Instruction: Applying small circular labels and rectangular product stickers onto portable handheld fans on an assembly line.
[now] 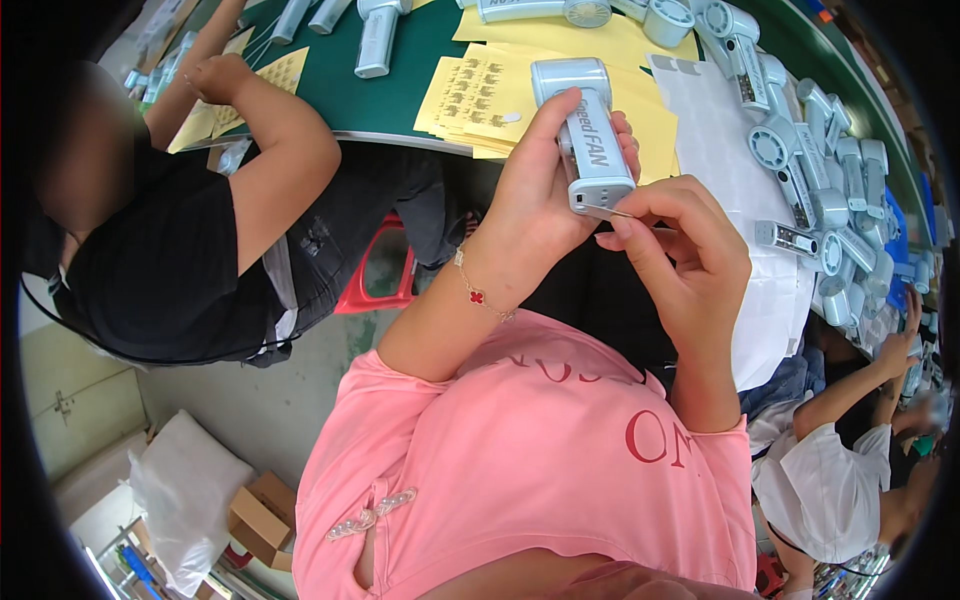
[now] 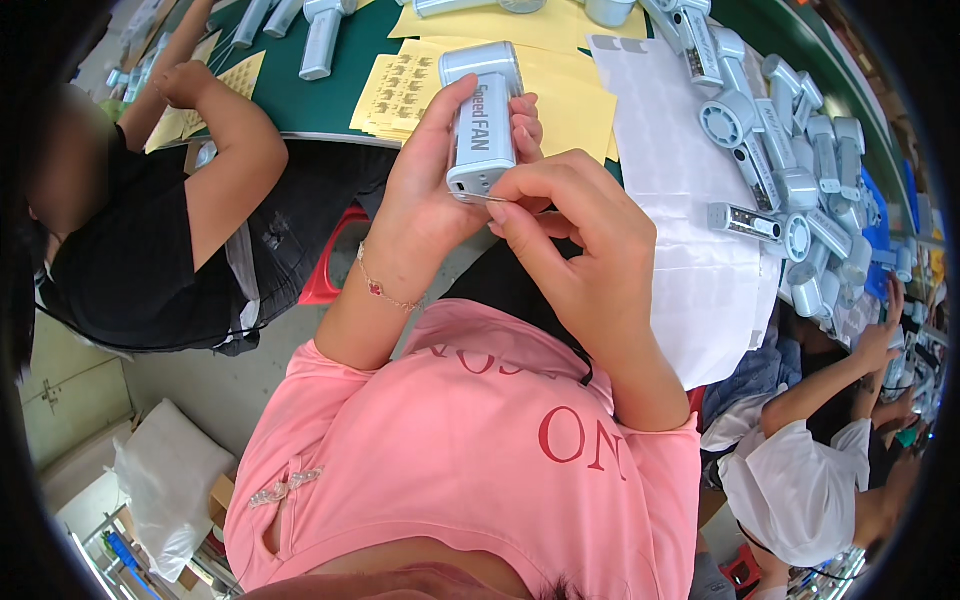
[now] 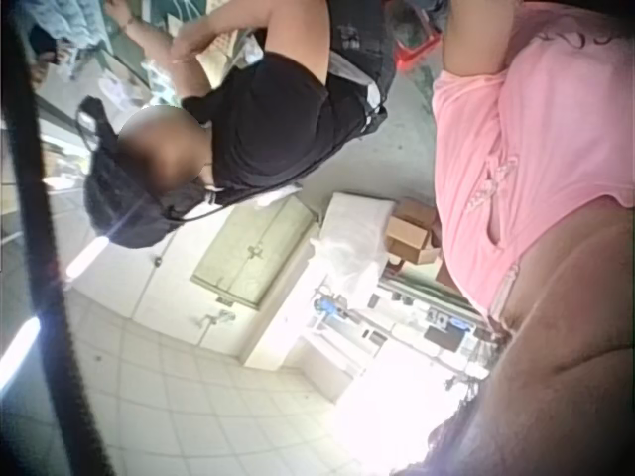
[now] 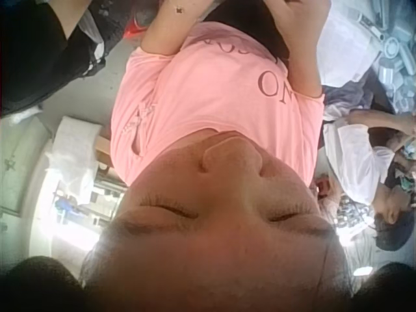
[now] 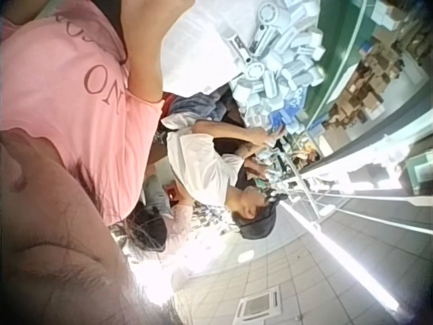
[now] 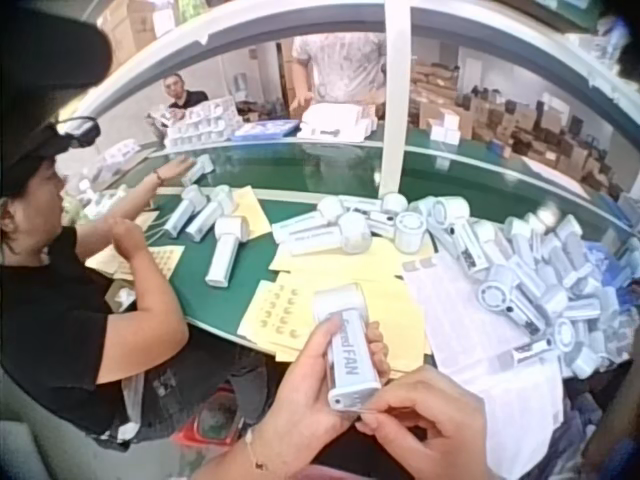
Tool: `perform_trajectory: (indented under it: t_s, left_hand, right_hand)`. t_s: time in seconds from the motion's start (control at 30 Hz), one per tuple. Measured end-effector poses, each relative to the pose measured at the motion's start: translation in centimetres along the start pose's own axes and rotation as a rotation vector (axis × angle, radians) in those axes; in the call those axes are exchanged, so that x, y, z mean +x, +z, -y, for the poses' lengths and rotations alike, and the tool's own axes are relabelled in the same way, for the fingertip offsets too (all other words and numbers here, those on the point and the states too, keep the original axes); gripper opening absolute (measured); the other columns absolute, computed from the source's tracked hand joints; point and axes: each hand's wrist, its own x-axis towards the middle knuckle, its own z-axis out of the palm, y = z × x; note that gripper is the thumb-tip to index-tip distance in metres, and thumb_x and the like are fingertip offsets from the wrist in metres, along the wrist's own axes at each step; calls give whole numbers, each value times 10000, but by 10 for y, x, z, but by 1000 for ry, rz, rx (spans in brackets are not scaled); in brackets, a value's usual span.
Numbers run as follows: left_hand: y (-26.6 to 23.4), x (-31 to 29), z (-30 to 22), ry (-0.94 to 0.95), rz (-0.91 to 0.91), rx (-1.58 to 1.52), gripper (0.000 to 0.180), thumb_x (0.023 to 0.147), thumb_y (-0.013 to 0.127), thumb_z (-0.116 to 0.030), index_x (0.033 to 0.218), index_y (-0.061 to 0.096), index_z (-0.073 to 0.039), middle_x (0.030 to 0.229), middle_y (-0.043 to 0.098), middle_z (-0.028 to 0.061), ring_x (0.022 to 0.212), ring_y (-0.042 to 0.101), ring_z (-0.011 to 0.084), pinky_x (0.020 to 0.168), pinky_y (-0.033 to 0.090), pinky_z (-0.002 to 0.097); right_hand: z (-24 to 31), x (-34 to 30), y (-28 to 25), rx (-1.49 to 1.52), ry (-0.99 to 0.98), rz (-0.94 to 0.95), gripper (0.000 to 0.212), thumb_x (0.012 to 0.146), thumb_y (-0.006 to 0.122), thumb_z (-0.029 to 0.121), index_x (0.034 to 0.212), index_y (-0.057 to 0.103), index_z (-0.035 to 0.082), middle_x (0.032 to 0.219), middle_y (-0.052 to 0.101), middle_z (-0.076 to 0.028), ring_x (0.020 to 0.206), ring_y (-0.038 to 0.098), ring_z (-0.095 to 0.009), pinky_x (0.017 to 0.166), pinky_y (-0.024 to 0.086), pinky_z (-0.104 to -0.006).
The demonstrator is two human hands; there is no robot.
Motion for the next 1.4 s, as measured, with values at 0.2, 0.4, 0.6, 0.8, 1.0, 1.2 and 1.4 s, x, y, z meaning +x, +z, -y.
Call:
perform_trajectory:
  t_s: [0.2,0.4,0.6,0.8,1.0,1.2,1.4]
  left_hand:
    - [-3,2,-1,-36,0,-43,338,857,554,-250,1046,431,2,887,521,102,764,528,208,691,496,325]
    - [-4,3,-1,-40,0,-47,344,850,564,-252,1038,435,5,887,521,102,764,526,210,693,494,327]
    - [-3,4,-1,-54,-7,-55,344,849,563,-272,1015,450,7,877,522,92,758,527,204,686,487,326]
    - [-3,4,-1,-35,8,-48,396,869,541,-261,1070,425,60,873,508,98,747,520,205,694,490,303]
    - [-4,3,1,-51,-22,-66,335,855,554,-280,999,463,9,870,529,86,749,528,193,677,488,312]
    - [-6,3,3,-56,-24,-79,331,852,558,-277,998,466,5,871,531,83,750,529,192,675,489,314]
    - [-8,1,6,-37,-6,-73,378,868,542,-255,1064,433,50,869,509,86,742,519,195,701,479,293]
  right_hand:
    - [-1,0,0,0,-9,-10,99,755,627,-61,843,600,-23,806,566,-65,694,612,-123,591,520,-202]
    - [-3,-1,1,-20,-13,-28,110,744,638,-58,841,606,-17,807,574,-64,693,609,-118,593,526,-204]
    - [-3,0,2,-41,-13,-44,112,732,646,-55,829,609,-14,796,577,-61,684,598,-113,588,528,-206]
    - [-4,2,4,-34,-8,-62,103,735,638,-59,822,607,-14,787,575,-61,686,606,-115,596,534,-206]
    - [-6,-1,3,-37,-7,-61,95,737,635,-61,815,603,-17,781,571,-62,677,609,-117,589,535,-205]
    - [-9,-3,4,-39,-31,-68,87,734,632,-66,797,597,-19,760,560,-62,669,609,-118,577,535,-205]
    - [-11,-6,4,-25,-45,-86,89,724,628,-78,777,588,-19,747,555,-60,664,607,-117,569,531,-204]
